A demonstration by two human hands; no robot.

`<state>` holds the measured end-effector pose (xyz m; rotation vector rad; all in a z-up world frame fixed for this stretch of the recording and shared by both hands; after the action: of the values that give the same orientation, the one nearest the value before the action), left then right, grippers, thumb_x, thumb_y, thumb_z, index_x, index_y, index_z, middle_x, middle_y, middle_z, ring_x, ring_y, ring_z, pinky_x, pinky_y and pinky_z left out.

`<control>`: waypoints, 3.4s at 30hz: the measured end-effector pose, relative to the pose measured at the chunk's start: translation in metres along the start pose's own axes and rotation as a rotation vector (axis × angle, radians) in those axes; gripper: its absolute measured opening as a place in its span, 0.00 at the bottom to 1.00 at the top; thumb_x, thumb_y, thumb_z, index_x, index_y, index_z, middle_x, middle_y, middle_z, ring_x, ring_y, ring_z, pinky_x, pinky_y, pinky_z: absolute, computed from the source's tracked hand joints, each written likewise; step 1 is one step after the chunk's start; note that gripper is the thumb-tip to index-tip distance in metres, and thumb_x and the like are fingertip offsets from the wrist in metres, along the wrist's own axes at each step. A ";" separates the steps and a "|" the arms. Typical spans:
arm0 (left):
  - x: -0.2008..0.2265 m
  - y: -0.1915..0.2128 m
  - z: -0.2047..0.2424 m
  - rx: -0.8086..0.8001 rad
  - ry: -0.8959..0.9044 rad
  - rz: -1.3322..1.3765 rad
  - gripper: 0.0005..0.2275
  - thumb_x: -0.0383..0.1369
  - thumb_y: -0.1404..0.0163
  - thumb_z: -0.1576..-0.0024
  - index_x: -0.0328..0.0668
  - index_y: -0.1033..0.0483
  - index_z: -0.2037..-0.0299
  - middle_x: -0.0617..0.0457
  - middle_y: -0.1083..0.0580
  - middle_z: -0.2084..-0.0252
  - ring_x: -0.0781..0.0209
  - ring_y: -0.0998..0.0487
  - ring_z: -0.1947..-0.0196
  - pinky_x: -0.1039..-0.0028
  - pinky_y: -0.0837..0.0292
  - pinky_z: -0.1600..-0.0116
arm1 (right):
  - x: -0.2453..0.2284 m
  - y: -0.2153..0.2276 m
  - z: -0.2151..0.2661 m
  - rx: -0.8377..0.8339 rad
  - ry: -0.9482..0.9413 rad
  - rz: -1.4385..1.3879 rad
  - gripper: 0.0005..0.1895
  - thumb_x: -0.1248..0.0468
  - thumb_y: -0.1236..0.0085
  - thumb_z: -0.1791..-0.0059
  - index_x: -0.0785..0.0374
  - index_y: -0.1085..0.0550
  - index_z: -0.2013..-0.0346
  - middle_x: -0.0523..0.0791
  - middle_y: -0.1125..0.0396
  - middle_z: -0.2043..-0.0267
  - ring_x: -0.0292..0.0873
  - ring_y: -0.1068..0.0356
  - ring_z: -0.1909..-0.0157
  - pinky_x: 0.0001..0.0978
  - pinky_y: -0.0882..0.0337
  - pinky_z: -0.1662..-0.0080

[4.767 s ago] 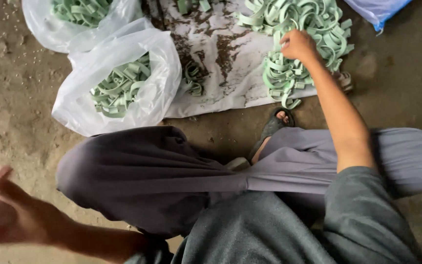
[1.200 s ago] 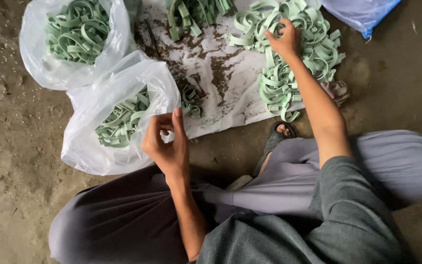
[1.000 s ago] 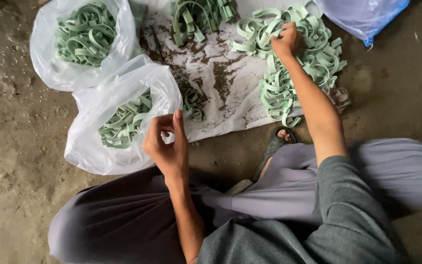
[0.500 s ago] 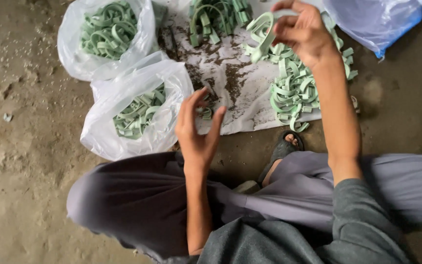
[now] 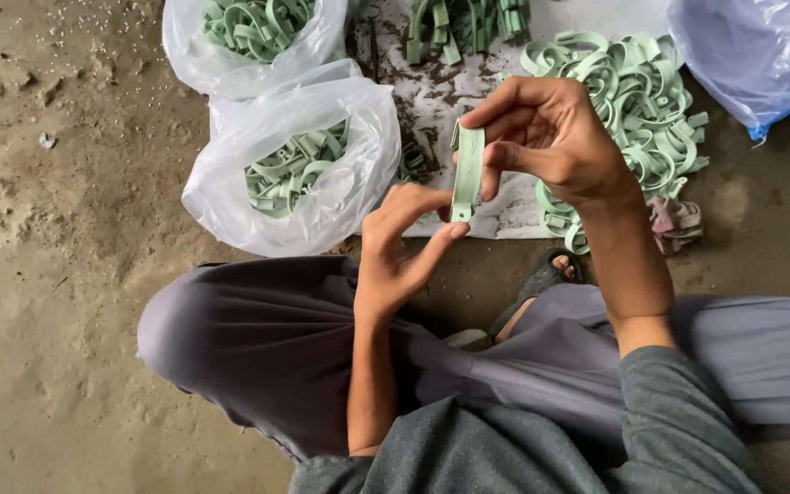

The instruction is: Sorting and inspecting curved green plastic handles and placing them into plastic bags on the floor.

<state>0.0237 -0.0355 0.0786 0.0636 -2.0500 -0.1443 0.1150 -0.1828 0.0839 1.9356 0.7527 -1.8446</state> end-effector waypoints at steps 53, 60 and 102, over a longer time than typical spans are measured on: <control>-0.070 -0.013 -0.026 0.271 0.270 -0.340 0.09 0.30 0.50 0.35 0.36 0.28 0.47 0.49 0.23 0.56 0.60 0.22 0.57 0.69 0.28 0.52 | 0.327 0.366 0.090 0.931 -0.440 1.161 0.17 0.45 0.34 0.50 0.51 0.19 0.55 0.47 0.31 0.48 0.54 0.34 0.47 0.53 0.37 0.49; -0.077 -0.021 -0.025 0.252 0.263 -0.352 0.09 0.30 0.49 0.35 0.38 0.28 0.47 0.49 0.23 0.55 0.60 0.22 0.55 0.70 0.29 0.51 | 0.292 0.330 0.076 1.282 -0.753 0.598 0.15 0.50 0.24 0.59 0.49 0.21 0.67 0.43 0.42 0.36 0.51 0.48 0.31 0.54 0.53 0.29; -0.031 -0.009 -0.011 0.281 -0.243 -0.354 0.09 0.24 0.34 0.50 0.38 0.19 0.62 0.53 0.21 0.68 0.53 0.22 0.67 0.67 0.29 0.54 | -0.030 -0.018 0.007 0.266 0.342 0.405 0.14 0.77 0.32 0.53 0.85 0.27 0.57 0.59 0.29 0.68 0.48 0.25 0.69 0.39 0.23 0.65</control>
<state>0.0476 -0.0416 0.0550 0.6108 -2.2740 -0.0838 0.0982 -0.1772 0.1150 2.3951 0.1794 -1.4445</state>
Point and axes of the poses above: each hand's wrist, its own z-axis away from the middle knuckle, its own y-axis out of the back of the hand, x = y × z, the point moved 7 cm from there along -z, towards the middle knuckle
